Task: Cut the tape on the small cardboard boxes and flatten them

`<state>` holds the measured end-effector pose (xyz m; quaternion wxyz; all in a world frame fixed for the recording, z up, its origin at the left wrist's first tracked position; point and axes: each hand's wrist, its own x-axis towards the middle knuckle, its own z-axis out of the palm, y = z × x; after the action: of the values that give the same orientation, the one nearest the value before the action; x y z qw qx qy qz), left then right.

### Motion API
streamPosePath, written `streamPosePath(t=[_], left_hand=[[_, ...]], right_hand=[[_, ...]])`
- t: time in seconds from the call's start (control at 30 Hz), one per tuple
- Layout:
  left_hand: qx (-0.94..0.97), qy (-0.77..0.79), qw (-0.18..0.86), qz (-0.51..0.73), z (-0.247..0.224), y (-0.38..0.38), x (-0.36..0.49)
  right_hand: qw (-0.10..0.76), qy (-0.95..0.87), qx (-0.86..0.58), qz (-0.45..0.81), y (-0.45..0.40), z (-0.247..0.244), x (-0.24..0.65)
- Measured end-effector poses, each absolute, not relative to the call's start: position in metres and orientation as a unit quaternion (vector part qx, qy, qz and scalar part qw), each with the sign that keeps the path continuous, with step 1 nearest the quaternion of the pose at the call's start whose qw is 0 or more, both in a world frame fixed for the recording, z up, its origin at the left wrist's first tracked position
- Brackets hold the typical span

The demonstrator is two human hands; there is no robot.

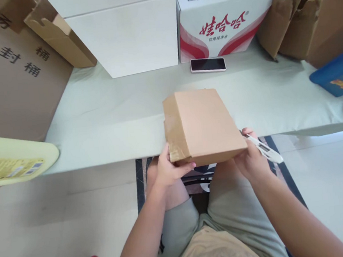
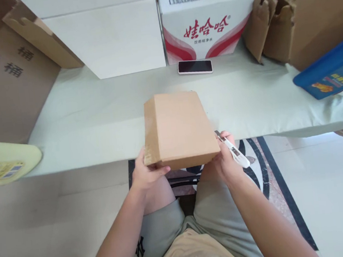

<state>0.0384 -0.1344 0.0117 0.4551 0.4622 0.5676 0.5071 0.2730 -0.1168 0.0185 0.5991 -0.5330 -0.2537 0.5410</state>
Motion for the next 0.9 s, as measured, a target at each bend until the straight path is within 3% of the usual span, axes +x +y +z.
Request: streamPosePath(t=[0.2, 0.57, 0.73, 0.9], left_hand=[[0.408, 0.563, 0.447, 0.563, 0.002, -0.131, 0.035], [0.378, 0.622, 0.388, 0.565, -0.002, -0.138, 0.036], [0.390, 0.619, 0.418, 0.538, 0.001, -0.141, 0.032], [0.398, 0.616, 0.426, 0.529, 0.004, -0.143, 0.031]], right_hand=[[0.628, -0.398, -0.468, 0.477, -0.127, 0.004, 0.271], [0.537, -0.424, -0.625, 0.376, -0.128, -0.008, 0.287], [0.547, -0.433, -0.657, 0.284, -0.130, -0.006, 0.293], [0.603, -0.362, -0.614, 0.360, -0.126, -0.001, 0.286]])
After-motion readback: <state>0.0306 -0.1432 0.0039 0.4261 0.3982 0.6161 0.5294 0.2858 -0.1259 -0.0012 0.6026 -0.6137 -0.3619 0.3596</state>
